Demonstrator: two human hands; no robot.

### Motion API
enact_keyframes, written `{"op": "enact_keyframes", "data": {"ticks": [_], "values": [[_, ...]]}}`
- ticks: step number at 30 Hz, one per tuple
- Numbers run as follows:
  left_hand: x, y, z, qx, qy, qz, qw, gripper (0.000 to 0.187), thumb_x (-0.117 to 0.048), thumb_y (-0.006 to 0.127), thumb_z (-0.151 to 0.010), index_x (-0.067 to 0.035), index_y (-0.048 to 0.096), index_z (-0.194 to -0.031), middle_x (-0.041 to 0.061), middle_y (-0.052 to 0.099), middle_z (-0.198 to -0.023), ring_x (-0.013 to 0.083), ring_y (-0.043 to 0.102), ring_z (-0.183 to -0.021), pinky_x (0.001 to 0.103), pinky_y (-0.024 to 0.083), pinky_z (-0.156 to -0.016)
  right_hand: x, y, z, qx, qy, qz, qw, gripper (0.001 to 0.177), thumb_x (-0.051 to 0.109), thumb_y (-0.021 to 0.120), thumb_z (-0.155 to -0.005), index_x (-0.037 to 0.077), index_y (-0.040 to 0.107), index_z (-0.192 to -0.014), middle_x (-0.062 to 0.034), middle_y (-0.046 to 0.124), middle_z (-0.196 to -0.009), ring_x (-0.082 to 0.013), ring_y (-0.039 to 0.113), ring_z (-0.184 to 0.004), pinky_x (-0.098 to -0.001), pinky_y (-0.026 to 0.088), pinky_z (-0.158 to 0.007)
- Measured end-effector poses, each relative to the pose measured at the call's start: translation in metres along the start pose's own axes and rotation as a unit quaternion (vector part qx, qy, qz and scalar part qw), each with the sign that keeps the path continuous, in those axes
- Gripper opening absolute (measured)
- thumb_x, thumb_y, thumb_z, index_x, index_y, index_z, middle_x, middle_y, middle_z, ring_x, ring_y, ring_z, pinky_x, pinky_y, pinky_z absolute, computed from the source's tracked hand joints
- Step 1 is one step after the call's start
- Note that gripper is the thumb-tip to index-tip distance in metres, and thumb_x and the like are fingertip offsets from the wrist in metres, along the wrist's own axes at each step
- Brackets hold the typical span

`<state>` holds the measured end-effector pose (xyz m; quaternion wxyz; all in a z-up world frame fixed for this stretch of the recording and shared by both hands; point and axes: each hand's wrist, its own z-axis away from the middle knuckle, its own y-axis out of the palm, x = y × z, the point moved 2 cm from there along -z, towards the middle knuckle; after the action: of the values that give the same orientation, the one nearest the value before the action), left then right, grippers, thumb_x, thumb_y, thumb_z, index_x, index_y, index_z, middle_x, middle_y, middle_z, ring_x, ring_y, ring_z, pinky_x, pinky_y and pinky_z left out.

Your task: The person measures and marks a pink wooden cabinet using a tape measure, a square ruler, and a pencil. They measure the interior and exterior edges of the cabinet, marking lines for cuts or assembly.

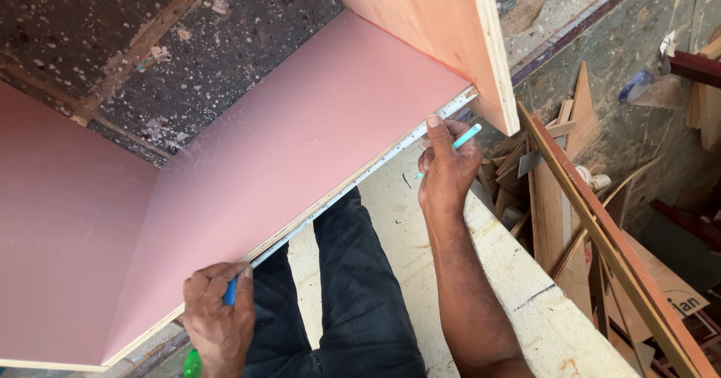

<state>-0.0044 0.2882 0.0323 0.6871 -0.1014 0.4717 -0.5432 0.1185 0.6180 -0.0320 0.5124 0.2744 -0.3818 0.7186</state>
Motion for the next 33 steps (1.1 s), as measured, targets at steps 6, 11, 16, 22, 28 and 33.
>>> {"op": "enact_keyframes", "data": {"ticks": [6,11,16,22,28,33], "values": [[0.000,0.002,-0.015,-0.018,0.037,-0.035,0.999,0.010,-0.001,0.078,-0.090,-0.003,0.074,-0.099,0.011,0.071,-0.103,0.0287,0.064,-0.091,0.040,0.055,-0.077,-0.006,-0.007,-0.007,0.010,-0.036,0.037,0.999,0.028,0.016,0.082,-0.092,0.007,0.056,-0.094,0.0001,0.057,-0.074,-0.0031,0.044,-0.048,-0.0210,0.036,-0.039],[0.001,0.003,-0.022,0.004,0.055,-0.070,0.996,0.011,-0.002,0.077,-0.089,-0.004,0.074,-0.100,0.008,0.072,-0.102,0.0297,0.065,-0.090,0.042,0.054,-0.081,-0.002,-0.013,-0.014,0.028,-0.022,0.078,0.996,0.030,0.021,0.084,-0.091,0.008,0.057,-0.096,0.0001,0.057,-0.073,-0.0034,0.045,-0.050,-0.0201,0.036,-0.041],[-0.008,0.002,-0.024,0.020,0.041,-0.086,0.995,0.015,-0.007,0.080,-0.085,-0.009,0.079,-0.100,0.005,0.073,-0.100,0.0266,0.065,-0.086,0.040,0.055,-0.077,-0.001,-0.014,-0.018,0.046,-0.026,0.096,0.994,0.031,0.021,0.084,-0.093,0.009,0.056,-0.098,0.0010,0.059,-0.079,-0.0022,0.050,-0.060,-0.0200,0.034,-0.043],[-0.015,0.010,-0.028,0.020,0.032,-0.096,0.995,0.012,-0.013,0.083,-0.088,-0.010,0.081,-0.099,0.004,0.070,-0.091,0.0237,0.065,-0.081,0.038,0.054,-0.070,-0.002,-0.038,-0.026,0.109,-0.063,0.112,0.986,0.021,0.028,0.066,-0.103,0.008,0.065,-0.096,-0.0062,0.068,-0.082,-0.0071,0.052,-0.052,-0.0214,0.040,-0.040],[-0.014,0.012,-0.027,0.025,0.038,-0.103,0.994,0.007,-0.011,0.081,-0.090,-0.009,0.078,-0.096,0.005,0.072,-0.095,0.0258,0.068,-0.086,0.039,0.056,-0.075,0.033,-0.076,-0.016,0.261,-0.285,0.135,0.912,0.050,0.039,0.039,-0.115,0.007,0.075,-0.105,-0.0110,0.078,-0.096,-0.0167,0.072,-0.074,-0.0289,0.061,-0.061],[-0.013,0.014,-0.029,0.020,0.061,-0.110,0.992,0.008,-0.010,0.080,-0.091,-0.006,0.077,-0.097,0.006,0.074,-0.098,0.0261,0.070,-0.088,0.041,0.056,-0.081,0.053,-0.056,-0.005,0.385,-0.304,0.223,0.842,0.017,0.010,0.064,-0.104,-0.004,0.062,-0.114,-0.0229,0.071,-0.115,-0.0326,0.075,-0.108,-0.0445,0.064,-0.097]]}}
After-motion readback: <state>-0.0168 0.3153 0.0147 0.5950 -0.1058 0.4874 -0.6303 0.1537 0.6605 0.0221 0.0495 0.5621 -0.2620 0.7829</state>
